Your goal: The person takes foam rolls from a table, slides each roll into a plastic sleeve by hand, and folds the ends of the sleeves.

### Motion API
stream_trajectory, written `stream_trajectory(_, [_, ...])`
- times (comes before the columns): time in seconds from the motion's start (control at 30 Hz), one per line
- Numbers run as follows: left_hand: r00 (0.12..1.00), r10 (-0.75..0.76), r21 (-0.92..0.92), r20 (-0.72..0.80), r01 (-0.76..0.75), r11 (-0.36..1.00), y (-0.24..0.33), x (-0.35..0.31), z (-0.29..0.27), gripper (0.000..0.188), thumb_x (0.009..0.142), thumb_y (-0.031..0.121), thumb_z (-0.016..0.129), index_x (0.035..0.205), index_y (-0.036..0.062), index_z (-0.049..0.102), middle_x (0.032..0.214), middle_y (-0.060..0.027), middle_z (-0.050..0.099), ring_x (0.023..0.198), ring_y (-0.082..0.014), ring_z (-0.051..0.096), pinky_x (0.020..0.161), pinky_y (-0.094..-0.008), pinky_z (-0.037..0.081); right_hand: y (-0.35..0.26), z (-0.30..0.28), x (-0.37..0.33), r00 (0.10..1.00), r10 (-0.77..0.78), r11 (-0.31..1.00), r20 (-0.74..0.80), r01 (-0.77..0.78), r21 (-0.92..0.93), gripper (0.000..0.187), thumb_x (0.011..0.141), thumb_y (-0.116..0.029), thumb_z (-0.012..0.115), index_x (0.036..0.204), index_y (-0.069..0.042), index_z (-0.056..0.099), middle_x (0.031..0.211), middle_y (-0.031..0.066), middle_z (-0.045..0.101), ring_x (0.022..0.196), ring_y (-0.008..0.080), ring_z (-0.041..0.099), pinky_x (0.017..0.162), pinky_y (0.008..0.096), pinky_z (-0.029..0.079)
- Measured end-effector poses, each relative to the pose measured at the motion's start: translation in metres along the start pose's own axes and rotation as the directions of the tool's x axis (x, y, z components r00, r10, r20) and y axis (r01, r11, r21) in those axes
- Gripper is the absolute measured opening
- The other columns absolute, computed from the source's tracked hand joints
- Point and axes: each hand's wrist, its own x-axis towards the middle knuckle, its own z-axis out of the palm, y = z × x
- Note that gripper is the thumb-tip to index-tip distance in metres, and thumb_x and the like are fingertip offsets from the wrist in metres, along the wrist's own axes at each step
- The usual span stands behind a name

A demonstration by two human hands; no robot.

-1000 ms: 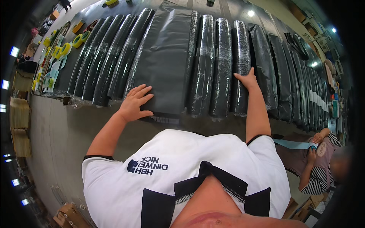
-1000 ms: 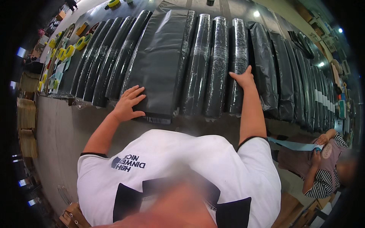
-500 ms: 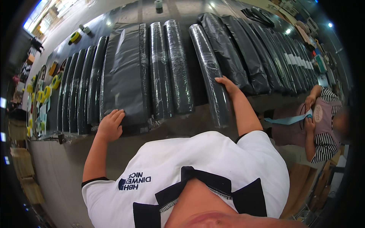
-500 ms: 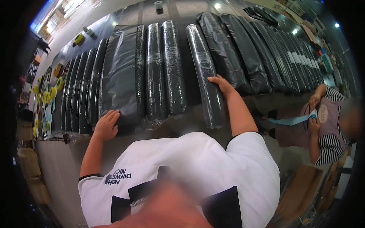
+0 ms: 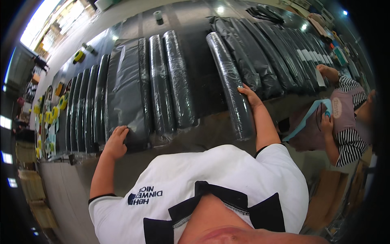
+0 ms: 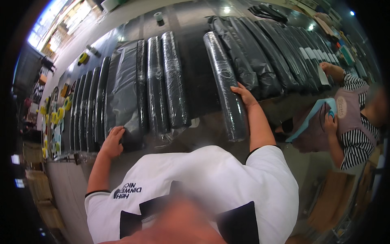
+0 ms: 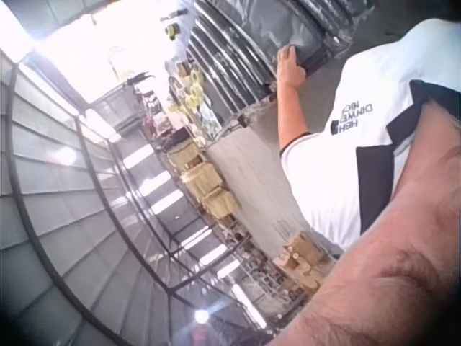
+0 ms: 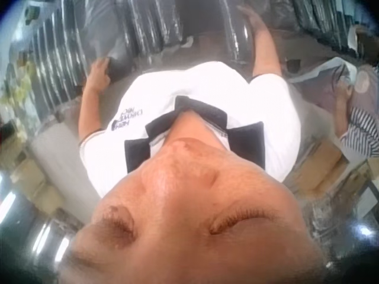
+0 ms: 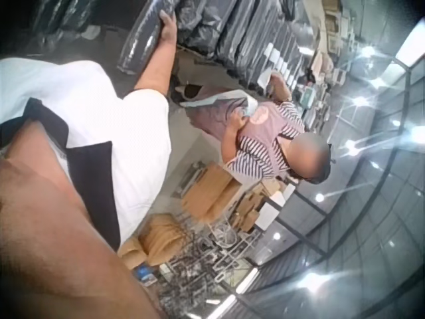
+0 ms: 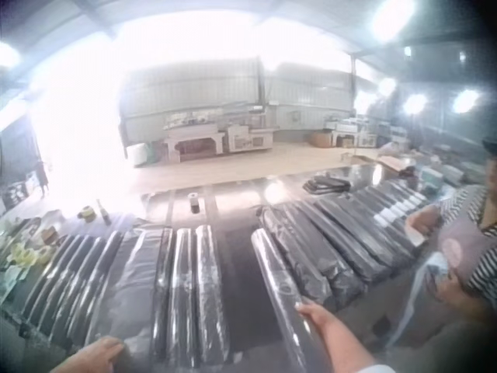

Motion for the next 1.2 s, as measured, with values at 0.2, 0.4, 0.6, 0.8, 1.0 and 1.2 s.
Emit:
stream_trajectory(0.2, [0.997, 0.081, 0.156, 0.014, -0.082, 0.984, -0.005, 0.010, 0.005, 0.063, 0.068, 0.003, 0.063, 0.130, -0.0005, 0.050, 0.139, -0.0140, 0.044, 0.133, -0.0341, 0.039, 0.105, -0.0402, 0.043, 0.007, -0.003, -0.011, 0.997, -0.006, 0.995, 0.082, 0.014, -0.094, 0.051, 0.085, -0.012, 0.064, 0.133, -0.005, 0.049, 0.103, 0.0081, 0.066, 0.085, 0.0167, 0.067, 0.076, 0.0299, 0.056])
stream_trajectory(0.4, [0.967, 0.130, 0.220, -0.217, -0.082, 0.972, -0.016, -0.001, 0.028, 0.053, 0.070, 0.006, 0.060, 0.123, 0.0008, 0.055, 0.129, -0.0146, 0.053, 0.122, -0.0314, 0.050, 0.098, -0.0408, 0.045, 0.003, 0.029, -0.061, 0.983, 0.117, 0.988, 0.141, -0.101, -0.112, 0.071, 0.080, -0.024, 0.069, 0.143, -0.006, 0.042, 0.113, 0.0081, 0.063, 0.094, 0.0165, 0.065, 0.082, 0.0299, 0.054])
stream_trajectory(0.6, [0.918, 0.115, 0.238, -0.379, -0.024, 0.971, -0.010, -0.004, 0.011, 0.045, 0.070, 0.008, 0.065, 0.115, 0.0054, 0.061, 0.114, -0.0088, 0.061, 0.109, -0.0282, 0.057, 0.090, -0.0396, 0.049, 0.003, 0.065, -0.105, 0.959, 0.103, 0.954, 0.265, -0.020, -0.299, 0.105, 0.065, -0.041, 0.080, 0.150, -0.001, 0.032, 0.136, 0.0104, 0.052, 0.120, 0.0196, 0.053, 0.101, 0.0317, 0.041])
stream_trajectory(0.8, [0.970, 0.001, -0.175, -0.243, -0.045, 0.983, 0.012, 0.070, -0.012, 0.020, 0.081, 0.013, 0.068, 0.100, 0.0045, 0.070, 0.099, -0.0135, 0.067, 0.094, -0.0316, 0.063, 0.083, -0.0393, 0.051, 0.004, 0.105, -0.146, 0.839, 0.277, 0.933, 0.469, -0.118, -0.339, 0.121, 0.055, -0.033, 0.090, 0.152, 0.000, 0.026, 0.143, 0.0105, 0.045, 0.128, 0.0202, 0.047, 0.109, 0.0317, 0.034])
stream_trajectory(1.0, [0.935, -0.216, -0.845, -0.282, -0.136, 0.517, -0.058, 0.152, 0.096, 0.019, 0.084, 0.016, 0.067, 0.098, 0.0041, 0.072, 0.099, -0.0105, 0.071, 0.086, -0.0240, 0.066, 0.078, -0.0356, 0.051, -0.021, 0.121, -0.187, 0.770, 0.433, 0.794, 0.468, -0.080, -0.602, 0.117, 0.057, -0.021, 0.089, 0.153, 0.000, 0.025, 0.144, 0.0120, 0.046, 0.131, 0.0203, 0.045, 0.111, 0.0323, 0.031])
stream_trajectory(1.2, [0.944, -0.255, -0.921, 0.210, 0.279, 0.273, -0.020, 0.137, 0.038, 0.022, 0.085, 0.015, 0.067, 0.103, 0.0034, 0.073, 0.092, -0.0085, 0.071, 0.079, -0.0184, 0.064, 0.073, -0.0338, 0.051, -0.028, 0.099, -0.233, 0.838, 0.437, 0.656, 0.325, -0.050, -0.753, 0.110, 0.064, -0.019, 0.087, 0.153, -0.003, 0.025, 0.145, 0.0105, 0.046, 0.131, 0.0176, 0.044, 0.111, 0.0312, 0.030])
